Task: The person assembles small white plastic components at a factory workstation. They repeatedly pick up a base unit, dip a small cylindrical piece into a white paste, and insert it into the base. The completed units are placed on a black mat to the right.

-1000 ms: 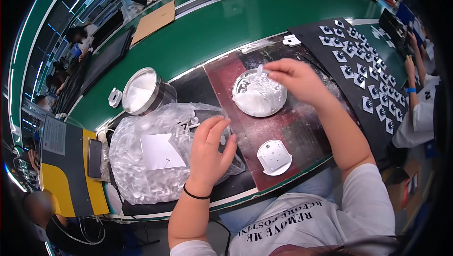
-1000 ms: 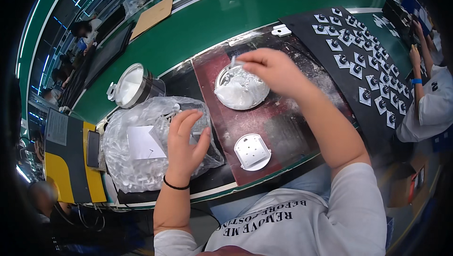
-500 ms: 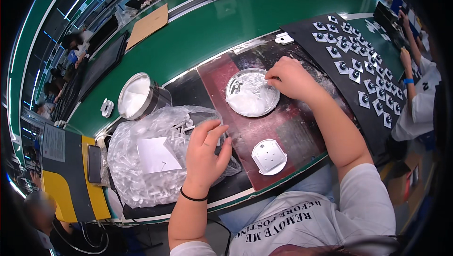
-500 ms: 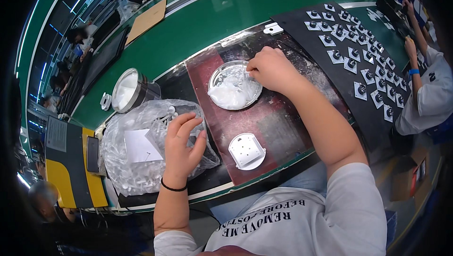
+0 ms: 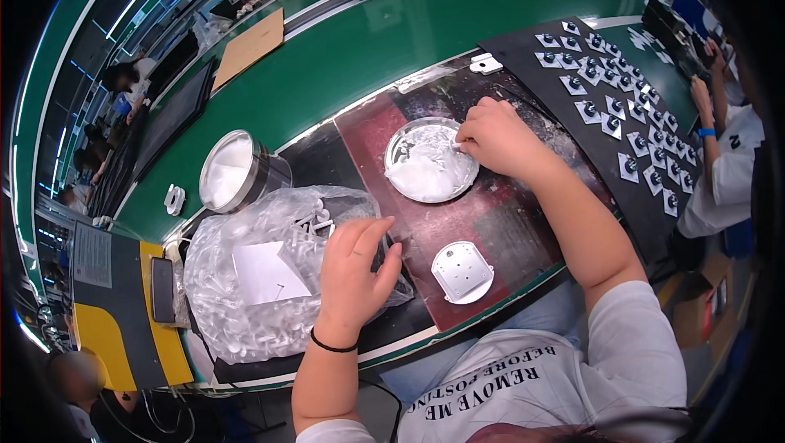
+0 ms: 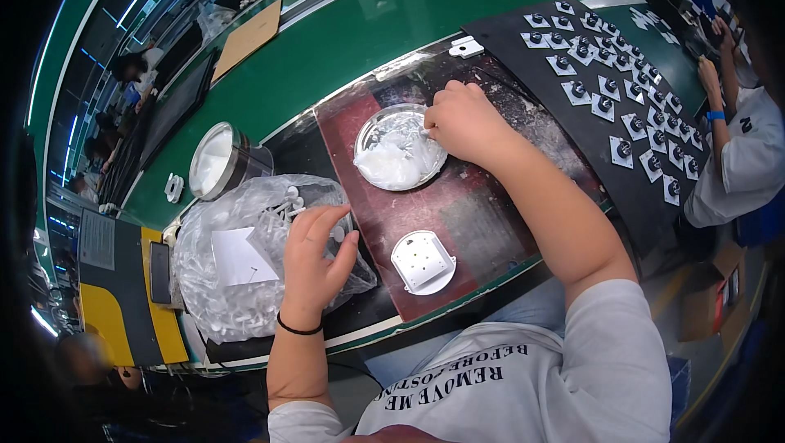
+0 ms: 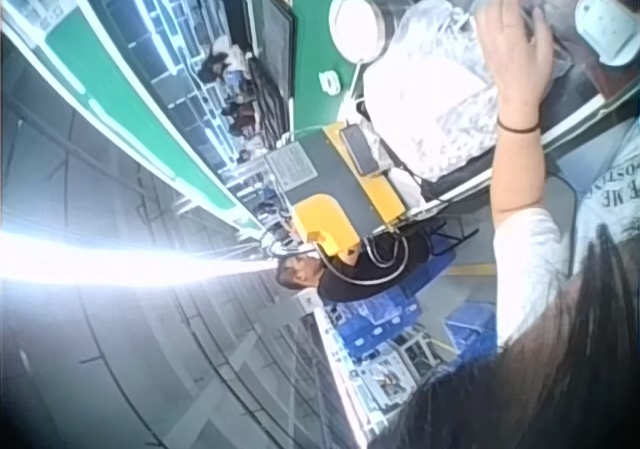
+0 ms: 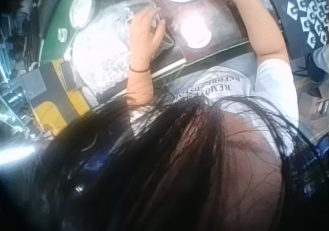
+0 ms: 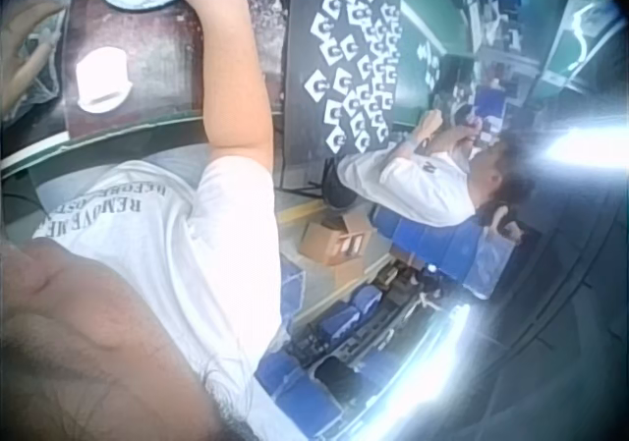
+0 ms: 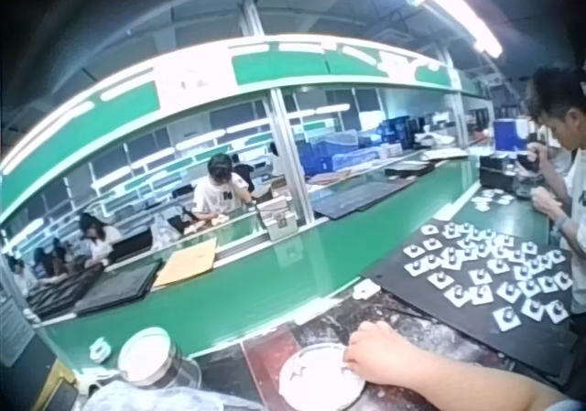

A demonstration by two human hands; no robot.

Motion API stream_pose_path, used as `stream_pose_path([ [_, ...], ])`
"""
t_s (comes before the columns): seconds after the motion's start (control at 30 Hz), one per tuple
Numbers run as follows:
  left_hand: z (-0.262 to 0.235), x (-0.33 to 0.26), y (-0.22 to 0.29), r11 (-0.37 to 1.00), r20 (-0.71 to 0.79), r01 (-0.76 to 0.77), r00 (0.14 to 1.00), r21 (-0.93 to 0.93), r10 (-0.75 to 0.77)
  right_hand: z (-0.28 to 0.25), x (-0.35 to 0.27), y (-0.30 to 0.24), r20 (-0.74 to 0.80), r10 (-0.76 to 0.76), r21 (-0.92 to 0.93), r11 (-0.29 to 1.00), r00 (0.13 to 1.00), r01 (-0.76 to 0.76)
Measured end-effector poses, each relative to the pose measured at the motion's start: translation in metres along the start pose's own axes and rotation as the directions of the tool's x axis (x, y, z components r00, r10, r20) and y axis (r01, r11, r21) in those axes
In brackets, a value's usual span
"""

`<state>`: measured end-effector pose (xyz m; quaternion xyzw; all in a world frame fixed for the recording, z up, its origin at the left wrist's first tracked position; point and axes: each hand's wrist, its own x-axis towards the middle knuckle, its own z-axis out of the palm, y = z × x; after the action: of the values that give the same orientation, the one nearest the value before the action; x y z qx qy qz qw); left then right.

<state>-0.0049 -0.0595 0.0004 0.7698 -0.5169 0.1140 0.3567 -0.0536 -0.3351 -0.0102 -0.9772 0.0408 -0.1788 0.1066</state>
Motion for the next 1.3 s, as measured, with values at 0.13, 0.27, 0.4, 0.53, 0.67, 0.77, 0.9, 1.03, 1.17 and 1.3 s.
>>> stream_pose_path([
  [0.13,0.000,0.000,0.000,1.000,0.017,0.002,1.000,0.001,-0.002,-0.002,-0.001,-0.003,0.034,0.007,-0.008,1.000,0.999,-0.007],
  [0.27,0.001,-0.001,0.000,1.000,0.025,0.008,1.000,0.006,-0.008,-0.005,-0.002,-0.006,0.073,0.016,-0.021,1.000,0.997,-0.014],
  [0.4,0.000,-0.001,0.000,1.000,0.033,0.017,0.999,0.004,-0.017,-0.006,-0.002,-0.006,0.078,0.005,-0.049,0.999,0.997,-0.002],
  [0.53,0.001,-0.001,-0.001,1.000,0.039,0.017,0.999,0.002,-0.017,-0.005,-0.004,-0.007,0.049,-0.031,-0.072,0.997,0.998,0.035],
  [0.67,0.001,-0.002,-0.001,1.000,0.051,0.013,0.999,0.003,-0.014,-0.005,-0.005,-0.008,0.042,-0.055,-0.113,0.992,0.998,0.059],
  [0.77,0.001,-0.002,-0.002,1.000,0.057,0.008,0.998,0.007,-0.008,-0.004,-0.005,-0.008,0.052,-0.059,-0.133,0.989,0.997,0.065],
  [0.9,0.000,-0.002,-0.001,1.000,0.071,0.009,0.997,0.005,-0.009,-0.004,-0.006,-0.009,0.063,-0.050,-0.146,0.988,0.997,0.059],
  [1.03,-0.003,-0.001,0.002,1.000,0.105,-0.021,0.994,-0.002,0.021,-0.006,-0.006,-0.010,0.072,-0.027,-0.142,0.989,0.997,0.037],
  [1.17,-0.002,-0.002,0.014,0.986,0.249,0.071,0.968,-0.152,-0.031,-0.015,-0.007,-0.010,0.045,0.008,-0.023,1.000,0.999,-0.007],
  [1.3,0.012,-0.009,0.036,0.957,0.405,0.229,0.903,-0.176,-0.142,-0.030,-0.001,-0.018,0.205,0.136,0.470,0.855,0.969,-0.219],
])
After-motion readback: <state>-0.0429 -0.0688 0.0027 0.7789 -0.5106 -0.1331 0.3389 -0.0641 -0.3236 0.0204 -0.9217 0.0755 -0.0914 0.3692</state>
